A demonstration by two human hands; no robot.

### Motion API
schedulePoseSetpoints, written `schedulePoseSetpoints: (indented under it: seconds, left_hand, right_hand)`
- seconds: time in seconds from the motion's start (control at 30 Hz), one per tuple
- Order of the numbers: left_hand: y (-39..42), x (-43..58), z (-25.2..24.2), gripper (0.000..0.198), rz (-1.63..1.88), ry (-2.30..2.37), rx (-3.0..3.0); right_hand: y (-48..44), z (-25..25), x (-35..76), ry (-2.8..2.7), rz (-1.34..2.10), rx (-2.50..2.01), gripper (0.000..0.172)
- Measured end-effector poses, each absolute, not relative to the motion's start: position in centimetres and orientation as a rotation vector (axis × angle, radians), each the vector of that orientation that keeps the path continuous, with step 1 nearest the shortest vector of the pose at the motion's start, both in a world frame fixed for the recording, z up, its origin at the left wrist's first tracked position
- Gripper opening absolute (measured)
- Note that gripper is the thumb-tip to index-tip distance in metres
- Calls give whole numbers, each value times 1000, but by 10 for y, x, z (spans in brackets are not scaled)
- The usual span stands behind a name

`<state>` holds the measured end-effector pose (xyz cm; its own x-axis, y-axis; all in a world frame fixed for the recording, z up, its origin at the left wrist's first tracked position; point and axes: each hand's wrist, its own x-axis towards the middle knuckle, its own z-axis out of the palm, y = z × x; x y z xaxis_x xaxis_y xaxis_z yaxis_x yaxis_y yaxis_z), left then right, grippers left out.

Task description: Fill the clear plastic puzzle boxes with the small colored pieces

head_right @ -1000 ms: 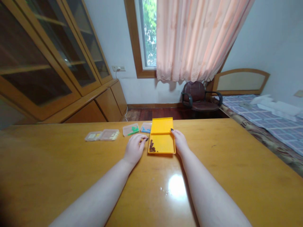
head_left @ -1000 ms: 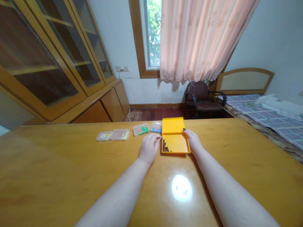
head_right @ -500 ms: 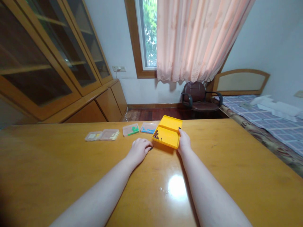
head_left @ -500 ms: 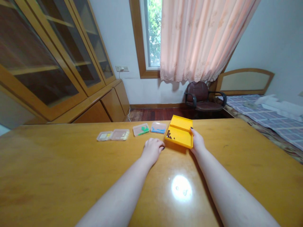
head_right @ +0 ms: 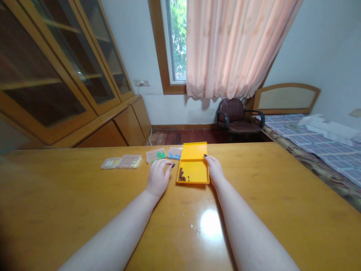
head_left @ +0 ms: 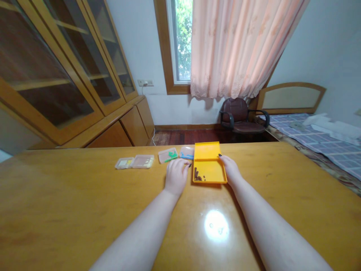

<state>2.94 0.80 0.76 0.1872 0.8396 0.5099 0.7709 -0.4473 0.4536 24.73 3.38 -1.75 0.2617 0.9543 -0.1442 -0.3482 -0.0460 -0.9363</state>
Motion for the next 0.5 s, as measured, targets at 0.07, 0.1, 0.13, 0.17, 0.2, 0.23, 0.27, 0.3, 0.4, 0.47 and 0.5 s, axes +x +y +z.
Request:
schedulePoseSetpoints:
  seconds: [0.07,0.1,0.13,0.17,0.2,0.23,0.27,0.3,0.4,0.47,0.5]
  left_hand:
    - [4,31,11,19,1098,1385,2439]
    - [2,33,11,23,1055,1311,2473]
    - [-1,35,11,28,1007,1275,2492]
    - [-3,38,10,35,962,1287,2496]
    - [-6,42,9,41,916,1355,2482]
    - [-9,45,7,46,856,1477,2448]
    - [-11,48,4,50,774,1640,2393]
    - [-13,51,1,54,674,1832,2313]
    - [-15,54,-11,66,301,2237,2082]
    - [-13,52,-18,71,136,2265,2033]
    - [-12,51,-20,71,106,2231,2043]
  right_hand:
    - [32,-14,245,-728,1264,-1141,22]
    - [32,-14,245,-709,1273,-1136,21]
    - [32,-15,245,-671,1272,-1127,20]
    - [34,-16,246,-620,1259,-1116,18]
    - [36,-17,247,-561,1239,-1102,17]
    - [38,-19,248,-506,1221,-1086,16]
    - [40,-21,250,-455,1205,-1071,15]
    - [42,-22,251,-410,1192,-1058,15]
    - [45,-24,256,-311,1205,-1028,15]
    - [46,-25,257,-289,1244,-1011,16]
    - [46,-26,257,-295,1257,-1002,16]
